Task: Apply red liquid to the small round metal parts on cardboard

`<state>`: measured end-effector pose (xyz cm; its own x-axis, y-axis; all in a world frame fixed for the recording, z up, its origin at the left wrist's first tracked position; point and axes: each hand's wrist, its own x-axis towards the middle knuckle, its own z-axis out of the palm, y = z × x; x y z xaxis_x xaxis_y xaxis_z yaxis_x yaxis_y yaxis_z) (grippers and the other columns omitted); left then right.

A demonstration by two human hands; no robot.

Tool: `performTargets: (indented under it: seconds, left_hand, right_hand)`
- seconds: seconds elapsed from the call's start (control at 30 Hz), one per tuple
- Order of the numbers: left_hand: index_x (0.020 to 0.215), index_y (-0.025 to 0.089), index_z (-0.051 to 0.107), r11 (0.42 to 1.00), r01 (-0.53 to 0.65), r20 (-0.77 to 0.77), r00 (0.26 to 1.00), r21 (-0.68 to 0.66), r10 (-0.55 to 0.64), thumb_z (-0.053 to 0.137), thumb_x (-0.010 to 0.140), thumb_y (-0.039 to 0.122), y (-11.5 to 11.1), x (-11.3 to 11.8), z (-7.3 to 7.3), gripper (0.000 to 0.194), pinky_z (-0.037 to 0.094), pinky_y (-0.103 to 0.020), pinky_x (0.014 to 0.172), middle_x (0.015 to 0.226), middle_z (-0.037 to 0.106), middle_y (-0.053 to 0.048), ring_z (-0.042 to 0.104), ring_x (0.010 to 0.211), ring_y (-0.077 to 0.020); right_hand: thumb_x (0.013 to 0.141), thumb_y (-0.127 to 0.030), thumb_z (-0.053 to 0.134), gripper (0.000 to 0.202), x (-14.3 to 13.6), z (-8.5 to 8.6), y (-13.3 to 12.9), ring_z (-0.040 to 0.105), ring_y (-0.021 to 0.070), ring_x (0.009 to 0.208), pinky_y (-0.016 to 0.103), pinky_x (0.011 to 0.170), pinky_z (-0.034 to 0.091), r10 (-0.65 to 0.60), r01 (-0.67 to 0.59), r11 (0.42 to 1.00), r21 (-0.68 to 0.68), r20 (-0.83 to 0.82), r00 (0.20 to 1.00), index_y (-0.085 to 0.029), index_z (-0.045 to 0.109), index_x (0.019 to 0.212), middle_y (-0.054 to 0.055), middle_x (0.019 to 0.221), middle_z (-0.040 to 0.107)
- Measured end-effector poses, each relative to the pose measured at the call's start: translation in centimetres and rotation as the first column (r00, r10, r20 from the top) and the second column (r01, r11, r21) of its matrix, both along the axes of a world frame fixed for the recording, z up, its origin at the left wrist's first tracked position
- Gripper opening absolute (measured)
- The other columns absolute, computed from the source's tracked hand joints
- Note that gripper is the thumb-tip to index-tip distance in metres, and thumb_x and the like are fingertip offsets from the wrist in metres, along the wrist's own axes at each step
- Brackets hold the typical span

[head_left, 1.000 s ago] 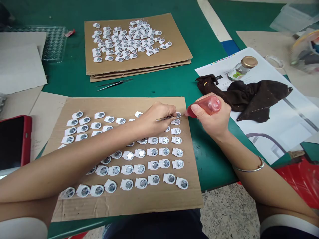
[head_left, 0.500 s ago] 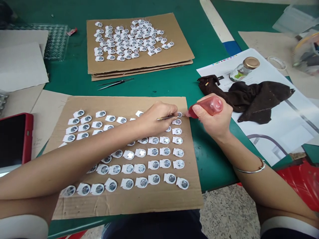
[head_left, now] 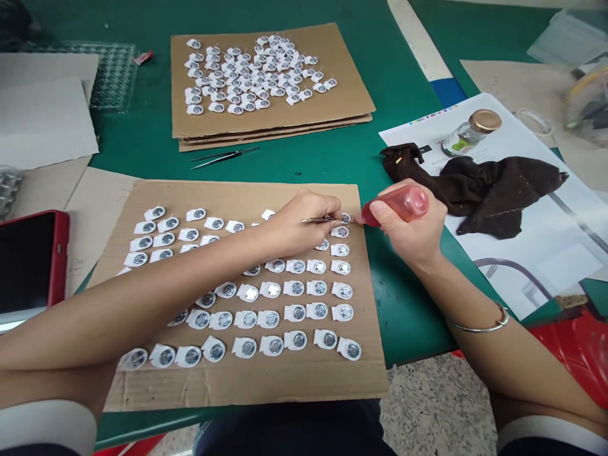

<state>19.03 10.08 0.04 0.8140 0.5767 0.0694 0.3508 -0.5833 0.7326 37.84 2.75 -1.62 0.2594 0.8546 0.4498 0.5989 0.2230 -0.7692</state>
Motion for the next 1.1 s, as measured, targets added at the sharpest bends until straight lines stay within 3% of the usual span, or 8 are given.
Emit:
performTargets:
  seconds: [0.63, 1.1]
  left_hand:
    - [0.07, 0.013, 0.064, 0.967, -0.097, 0.092, 0.988, -0.237, 0.122, 0.062, 0.074, 0.022, 0.9, 0.1, -0.1, 0.009, 0.037, -0.02, 0.053, 0.065, 0.062, 0.0, 0.052, 0.057, -0.0075]
    - [0.068, 0.013, 0.064, 0.947, -0.115, 0.07, 0.987, -0.301, 0.142, 0.062, 0.073, 0.017, 1.0, 0.2, 0.2, 0.007, 0.037, -0.021, 0.052, 0.061, 0.061, 0.0, 0.049, 0.052, -0.0071]
  right_hand:
    - [0.068, -0.041, 0.067, 0.023, -0.3, -0.3, 0.0, 0.059, 0.0188, 0.069, 0.039, 0.067, 0.053, 0.019, -0.019, 1.0, 0.005, -0.018, 1.0, -0.022, 0.059, 0.077, 0.004, 0.075, 0.062]
    - [0.069, -0.038, 0.067, 0.02, -0.5, -0.4, 0.1, 0.06, 0.0188, 0.07, 0.04, 0.07, 0.052, 0.042, -0.041, 0.999, 0.028, -0.025, 0.999, -0.022, 0.059, 0.078, 0.003, 0.076, 0.061]
